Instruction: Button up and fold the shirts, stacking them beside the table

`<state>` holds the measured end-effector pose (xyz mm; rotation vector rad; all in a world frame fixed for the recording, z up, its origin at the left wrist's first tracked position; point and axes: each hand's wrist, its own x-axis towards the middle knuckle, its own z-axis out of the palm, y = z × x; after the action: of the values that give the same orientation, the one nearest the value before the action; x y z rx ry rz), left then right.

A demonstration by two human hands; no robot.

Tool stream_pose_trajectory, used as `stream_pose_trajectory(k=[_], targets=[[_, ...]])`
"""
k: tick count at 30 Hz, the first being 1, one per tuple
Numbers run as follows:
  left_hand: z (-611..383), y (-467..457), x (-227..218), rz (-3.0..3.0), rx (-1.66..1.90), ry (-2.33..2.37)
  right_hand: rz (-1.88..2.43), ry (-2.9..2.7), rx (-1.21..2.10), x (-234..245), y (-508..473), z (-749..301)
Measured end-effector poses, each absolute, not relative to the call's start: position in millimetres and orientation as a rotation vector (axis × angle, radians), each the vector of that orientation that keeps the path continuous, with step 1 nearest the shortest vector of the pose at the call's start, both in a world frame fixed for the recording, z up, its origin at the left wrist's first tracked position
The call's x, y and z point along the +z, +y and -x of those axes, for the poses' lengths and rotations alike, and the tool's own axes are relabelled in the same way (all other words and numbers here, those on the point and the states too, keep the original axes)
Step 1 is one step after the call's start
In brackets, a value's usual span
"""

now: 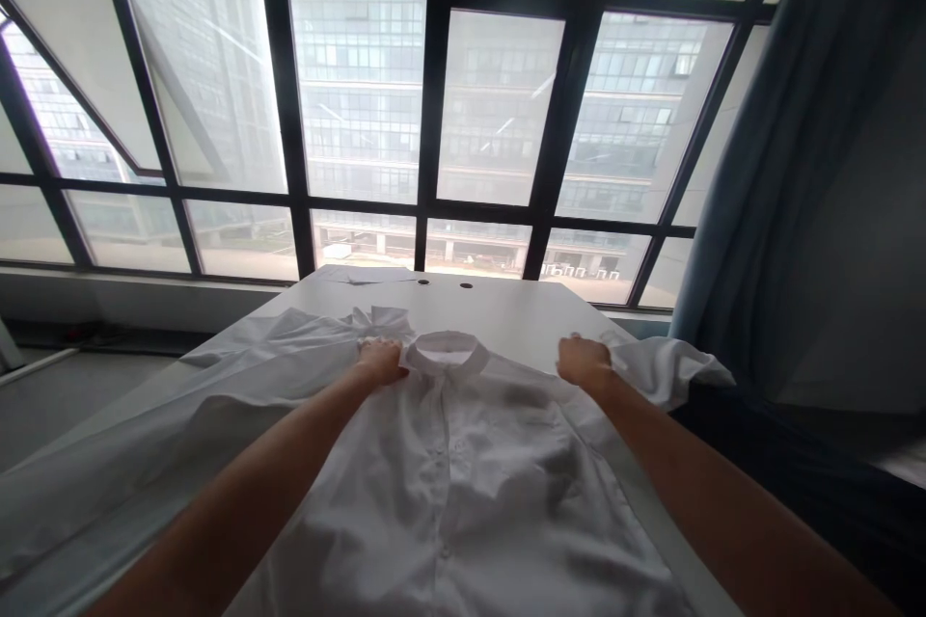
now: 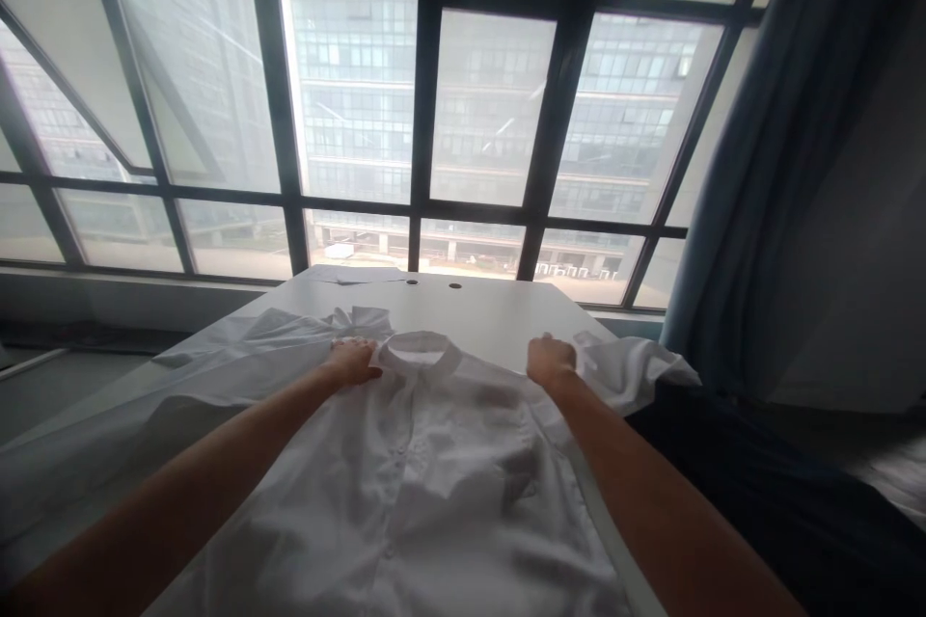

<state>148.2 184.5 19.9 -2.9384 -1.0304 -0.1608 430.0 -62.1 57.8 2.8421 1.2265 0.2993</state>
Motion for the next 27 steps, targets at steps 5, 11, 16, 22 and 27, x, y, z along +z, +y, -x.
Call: stream_pose_trajectory(k=[5,11,16,22,27], targets=[[-150.9,183.1,29.1,3.046,-0.304,-0.772,-2.72,1.752,0.206,50.3,-12.5,-361.6],[-137.2,199.6,45.2,3.286,-0.279,-0.451,-2.631,1.92,0.122,57.9,9.1,-351.7],[-141.9,204.1,65.0,3.284,-0.434,-0.627,-2.776,2.009,0.21,71.5,24.3,-369.3],[-162.6,167.8,51.7,2.672,-0.96,-1.01,-3.196,1.666,0.469,52.6,41.5,-337.6],[-163.5,129.9,19.4,3.062,-0.446,-0.981,-2.874,1.898,0.059,22.3,33.3,-293.0]])
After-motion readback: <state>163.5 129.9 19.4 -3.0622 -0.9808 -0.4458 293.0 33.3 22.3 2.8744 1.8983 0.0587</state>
